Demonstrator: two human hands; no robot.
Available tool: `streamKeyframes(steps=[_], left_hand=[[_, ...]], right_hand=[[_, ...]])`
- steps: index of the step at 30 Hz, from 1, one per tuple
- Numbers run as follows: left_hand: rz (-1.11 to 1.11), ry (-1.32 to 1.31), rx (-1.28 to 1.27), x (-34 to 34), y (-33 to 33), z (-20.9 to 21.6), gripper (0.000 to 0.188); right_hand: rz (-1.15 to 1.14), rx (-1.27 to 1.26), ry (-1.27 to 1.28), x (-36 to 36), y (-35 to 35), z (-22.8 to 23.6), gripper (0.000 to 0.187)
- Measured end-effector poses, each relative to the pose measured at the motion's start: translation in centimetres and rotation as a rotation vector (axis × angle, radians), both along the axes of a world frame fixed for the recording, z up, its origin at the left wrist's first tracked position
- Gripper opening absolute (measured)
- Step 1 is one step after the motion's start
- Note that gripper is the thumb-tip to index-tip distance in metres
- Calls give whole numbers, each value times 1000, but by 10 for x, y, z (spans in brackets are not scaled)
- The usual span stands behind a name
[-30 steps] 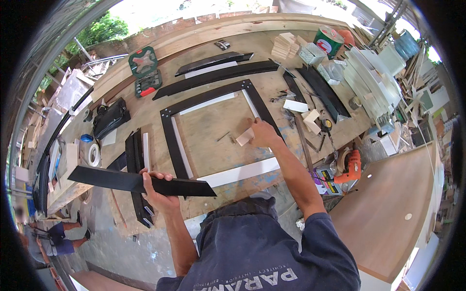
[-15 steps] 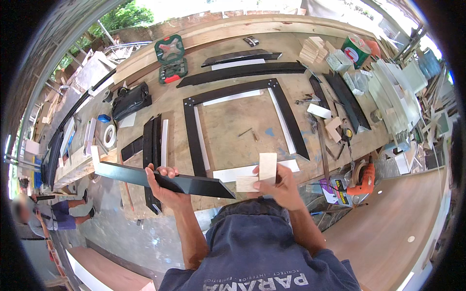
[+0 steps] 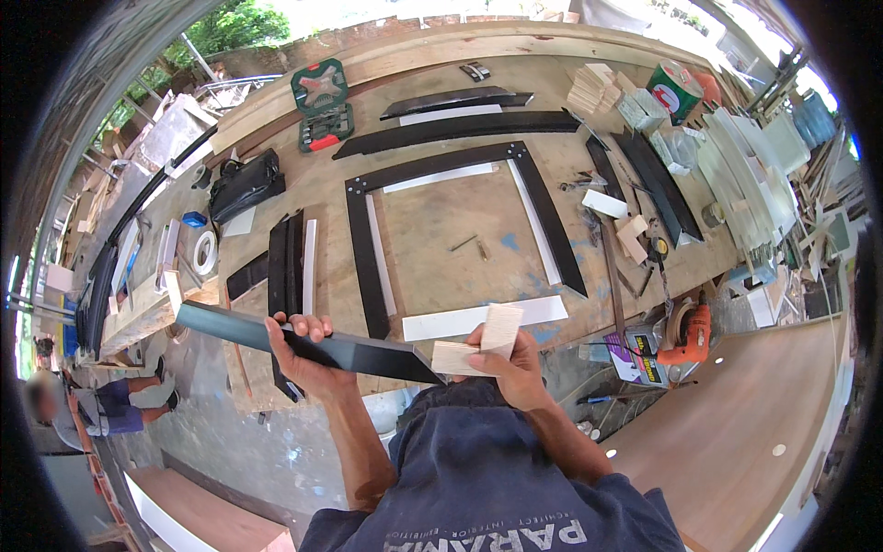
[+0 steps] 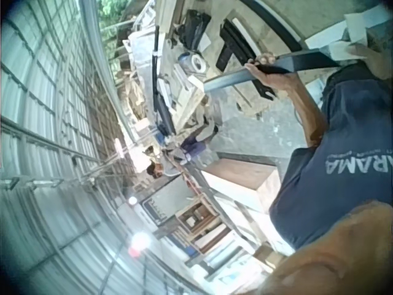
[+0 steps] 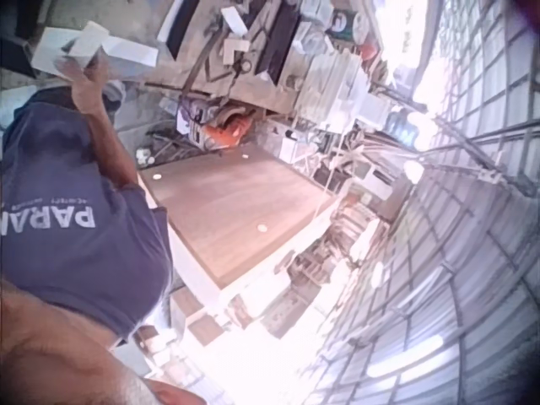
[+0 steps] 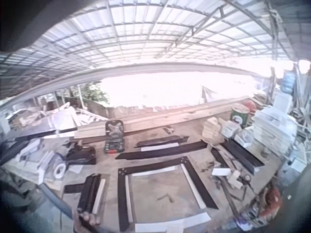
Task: The person files the edges of a black frame, positions wooden blocks at the corners, and drills holes into the frame using a power drill.
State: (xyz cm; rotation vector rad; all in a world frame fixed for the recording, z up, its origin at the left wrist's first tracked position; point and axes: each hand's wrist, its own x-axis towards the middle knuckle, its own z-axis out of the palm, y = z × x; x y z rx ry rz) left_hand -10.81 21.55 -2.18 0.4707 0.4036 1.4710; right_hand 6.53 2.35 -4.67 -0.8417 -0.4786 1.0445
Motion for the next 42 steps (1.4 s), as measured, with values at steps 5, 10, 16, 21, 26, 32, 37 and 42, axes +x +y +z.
streamKeyframes(steps=[5,10,16,21,26,32,37,42], left_hand=[[-153,6,180,-20,1,7,14],[-298,244,342,-2,-26,35,31],[-343,522,441,23,-51,51,39],[-238,572,438,35,-54,46,32],[-181,590,444,33,-47,40,24],[-149,692,328,44,-51,44,23],[-189,477,217,56,-53,42,25],[-144,238,47,61,-32,48,15]], right_hand=[[-31,173,126,11,2,-1,22],[-63,166,-15,8,11,27,21],[-32,139,-99,7,28,44,23],[-229,54,-46,-7,35,50,23],[-446,-62,-124,7,33,49,22],[-461,-105,-202,21,1,19,23],[-425,-105,-109,14,-26,-7,25],[-378,-86,28,3,-42,-11,24]])
